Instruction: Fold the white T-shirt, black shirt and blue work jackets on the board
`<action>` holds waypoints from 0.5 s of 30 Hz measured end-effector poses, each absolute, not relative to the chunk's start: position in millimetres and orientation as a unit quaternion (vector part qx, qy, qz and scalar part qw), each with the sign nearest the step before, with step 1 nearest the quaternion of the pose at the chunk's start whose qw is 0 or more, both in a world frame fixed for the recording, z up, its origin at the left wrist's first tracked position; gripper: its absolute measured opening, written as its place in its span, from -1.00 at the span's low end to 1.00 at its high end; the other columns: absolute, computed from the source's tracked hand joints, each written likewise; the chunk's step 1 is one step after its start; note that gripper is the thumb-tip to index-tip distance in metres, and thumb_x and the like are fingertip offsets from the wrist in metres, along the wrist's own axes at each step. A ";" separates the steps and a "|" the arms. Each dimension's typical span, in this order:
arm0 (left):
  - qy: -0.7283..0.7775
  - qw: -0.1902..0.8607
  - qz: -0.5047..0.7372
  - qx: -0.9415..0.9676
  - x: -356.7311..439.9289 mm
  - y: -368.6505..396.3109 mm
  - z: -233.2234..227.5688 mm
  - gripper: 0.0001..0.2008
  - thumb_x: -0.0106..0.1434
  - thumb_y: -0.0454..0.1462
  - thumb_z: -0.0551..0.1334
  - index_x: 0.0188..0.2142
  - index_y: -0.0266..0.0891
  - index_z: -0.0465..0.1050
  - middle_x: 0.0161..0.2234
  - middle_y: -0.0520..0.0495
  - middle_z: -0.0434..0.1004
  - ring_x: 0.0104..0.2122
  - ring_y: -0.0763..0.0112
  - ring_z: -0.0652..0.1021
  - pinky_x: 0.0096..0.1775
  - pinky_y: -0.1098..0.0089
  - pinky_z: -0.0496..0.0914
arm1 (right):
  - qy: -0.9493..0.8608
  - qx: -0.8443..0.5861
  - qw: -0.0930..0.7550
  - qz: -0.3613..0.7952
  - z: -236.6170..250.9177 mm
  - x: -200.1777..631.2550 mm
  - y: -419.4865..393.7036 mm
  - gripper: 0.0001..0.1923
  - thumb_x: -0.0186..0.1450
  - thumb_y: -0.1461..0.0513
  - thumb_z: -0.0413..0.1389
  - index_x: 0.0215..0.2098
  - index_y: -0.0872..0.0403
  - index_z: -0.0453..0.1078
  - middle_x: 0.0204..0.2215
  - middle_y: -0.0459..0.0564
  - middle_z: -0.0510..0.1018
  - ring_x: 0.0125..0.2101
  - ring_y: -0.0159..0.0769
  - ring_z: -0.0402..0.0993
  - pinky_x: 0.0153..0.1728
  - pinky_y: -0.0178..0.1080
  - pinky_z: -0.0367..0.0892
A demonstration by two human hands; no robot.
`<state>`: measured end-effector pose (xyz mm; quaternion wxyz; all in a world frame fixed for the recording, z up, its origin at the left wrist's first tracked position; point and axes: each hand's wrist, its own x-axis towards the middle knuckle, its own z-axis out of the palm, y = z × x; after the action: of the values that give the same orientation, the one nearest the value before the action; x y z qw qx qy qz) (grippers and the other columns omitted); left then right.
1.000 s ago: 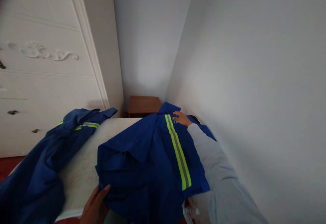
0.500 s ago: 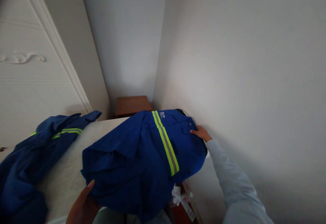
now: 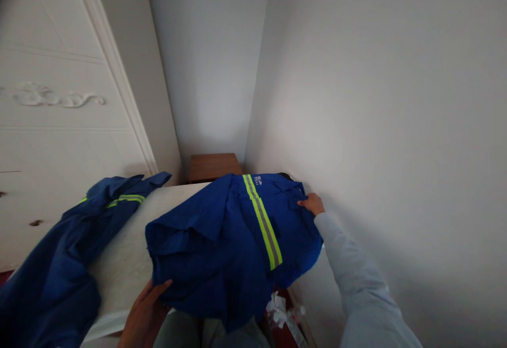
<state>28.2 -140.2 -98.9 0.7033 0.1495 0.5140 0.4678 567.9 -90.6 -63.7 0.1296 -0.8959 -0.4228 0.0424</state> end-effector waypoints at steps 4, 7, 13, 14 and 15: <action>0.508 0.694 0.488 0.151 23.1 -141.8 -98.0 -0.60 -0.10 -0.34 0.40 -0.19 -0.16 0.56 -0.17 -0.02 0.67 -0.13 0.17 0.64 -0.26 0.40 0.54 | -0.452 -0.881 0.142 0.018 -33.3 551.2 -95.0 -0.78 0.19 0.10 0.22 -0.35 0.08 0.59 -0.35 0.07 0.65 -0.28 -0.12 0.58 -0.31 -0.27 0.35; 0.516 0.682 0.501 0.134 19.4 -142.9 -92.9 -0.62 -0.04 -0.33 0.36 -0.15 -0.13 0.57 -0.19 0.00 0.68 -0.11 0.16 0.63 -0.15 0.34 0.54 | -0.491 -0.853 0.173 -0.032 3.7 533.8 -93.7 -0.73 0.23 0.06 0.17 -0.30 0.06 0.60 -0.35 0.02 0.66 -0.31 -0.15 0.56 -0.31 -0.27 0.34; 0.572 0.630 0.514 0.106 4.7 -148.3 -95.0 -0.60 0.06 -0.31 0.32 -0.05 -0.09 0.55 -0.18 0.01 0.67 -0.02 0.14 0.60 0.10 0.17 0.44 | -0.572 -0.773 0.233 -0.143 96.7 492.7 -71.0 -0.77 0.17 0.08 0.22 -0.29 0.01 0.62 -0.28 -0.02 0.66 -0.21 -0.11 0.54 -0.21 -0.24 0.36; 0.578 0.620 0.519 0.107 0.6 -149.7 -98.4 -0.61 0.07 -0.29 0.32 -0.06 -0.09 0.55 -0.18 0.00 0.67 0.00 0.12 0.58 0.12 0.15 0.42 | -0.585 -0.759 0.243 -0.150 112.2 485.0 -64.7 -0.77 0.15 0.08 0.24 -0.30 0.01 0.62 -0.28 -0.03 0.66 -0.23 -0.13 0.53 -0.21 -0.24 0.36; 0.579 0.613 0.525 0.117 -3.8 -151.3 -102.4 -0.62 0.09 -0.27 0.31 -0.06 -0.08 0.54 -0.16 -0.01 0.66 0.04 0.10 0.55 0.14 0.14 0.40 | -0.595 -0.747 0.251 -0.157 127.5 477.0 -58.0 -0.77 0.14 0.08 0.25 -0.31 0.02 0.62 -0.30 -0.03 0.66 -0.26 -0.16 0.53 -0.24 -0.24 0.35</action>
<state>-3.8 -151.3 -102.4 0.6127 0.1175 0.5790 0.5250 477.0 -58.0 127.5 0.2506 -0.7474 -0.5949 -0.1573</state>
